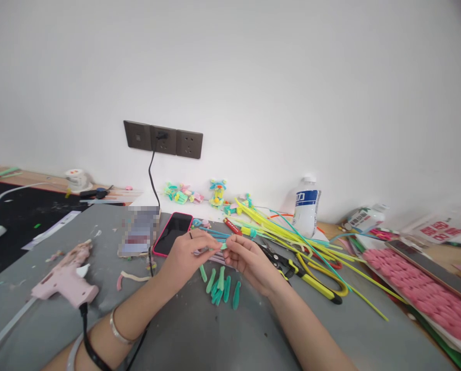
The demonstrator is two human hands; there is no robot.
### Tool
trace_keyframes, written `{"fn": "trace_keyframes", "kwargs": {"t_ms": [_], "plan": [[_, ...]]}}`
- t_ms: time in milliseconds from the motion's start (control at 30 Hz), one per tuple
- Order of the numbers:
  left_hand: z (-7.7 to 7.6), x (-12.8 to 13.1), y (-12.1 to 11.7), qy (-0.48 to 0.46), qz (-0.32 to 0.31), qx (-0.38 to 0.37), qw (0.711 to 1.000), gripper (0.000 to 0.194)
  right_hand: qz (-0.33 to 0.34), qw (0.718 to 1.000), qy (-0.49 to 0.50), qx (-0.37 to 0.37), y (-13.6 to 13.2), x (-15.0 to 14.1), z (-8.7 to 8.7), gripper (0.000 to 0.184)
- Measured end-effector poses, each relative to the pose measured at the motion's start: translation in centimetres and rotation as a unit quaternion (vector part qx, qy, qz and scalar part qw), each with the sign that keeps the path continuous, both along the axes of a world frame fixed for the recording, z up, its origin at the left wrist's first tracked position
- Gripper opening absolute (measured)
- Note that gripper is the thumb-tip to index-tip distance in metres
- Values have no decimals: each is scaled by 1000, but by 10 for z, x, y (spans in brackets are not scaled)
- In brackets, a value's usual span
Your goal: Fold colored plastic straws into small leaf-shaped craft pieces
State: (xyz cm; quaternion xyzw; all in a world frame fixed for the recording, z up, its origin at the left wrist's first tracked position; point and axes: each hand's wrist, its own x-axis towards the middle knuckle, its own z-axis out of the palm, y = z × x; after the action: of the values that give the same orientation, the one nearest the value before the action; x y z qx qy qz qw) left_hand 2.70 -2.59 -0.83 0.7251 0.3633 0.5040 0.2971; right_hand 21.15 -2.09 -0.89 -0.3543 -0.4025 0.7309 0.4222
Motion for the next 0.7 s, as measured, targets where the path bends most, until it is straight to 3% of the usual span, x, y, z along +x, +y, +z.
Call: {"fn": "trace_keyframes", "kwargs": {"t_ms": [433, 567, 700], "plan": [[-3, 0, -2, 16, 34, 13, 999, 13, -6, 1000, 13, 25, -1, -4, -1, 33], [-2, 0, -3, -4, 42, -13, 999, 9, -38, 995, 11, 96, -3, -10, -3, 32], [2, 1, -2, -30, 26, -91, 995, 12, -89, 961, -86, 248, -3, -7, -3, 22]]}}
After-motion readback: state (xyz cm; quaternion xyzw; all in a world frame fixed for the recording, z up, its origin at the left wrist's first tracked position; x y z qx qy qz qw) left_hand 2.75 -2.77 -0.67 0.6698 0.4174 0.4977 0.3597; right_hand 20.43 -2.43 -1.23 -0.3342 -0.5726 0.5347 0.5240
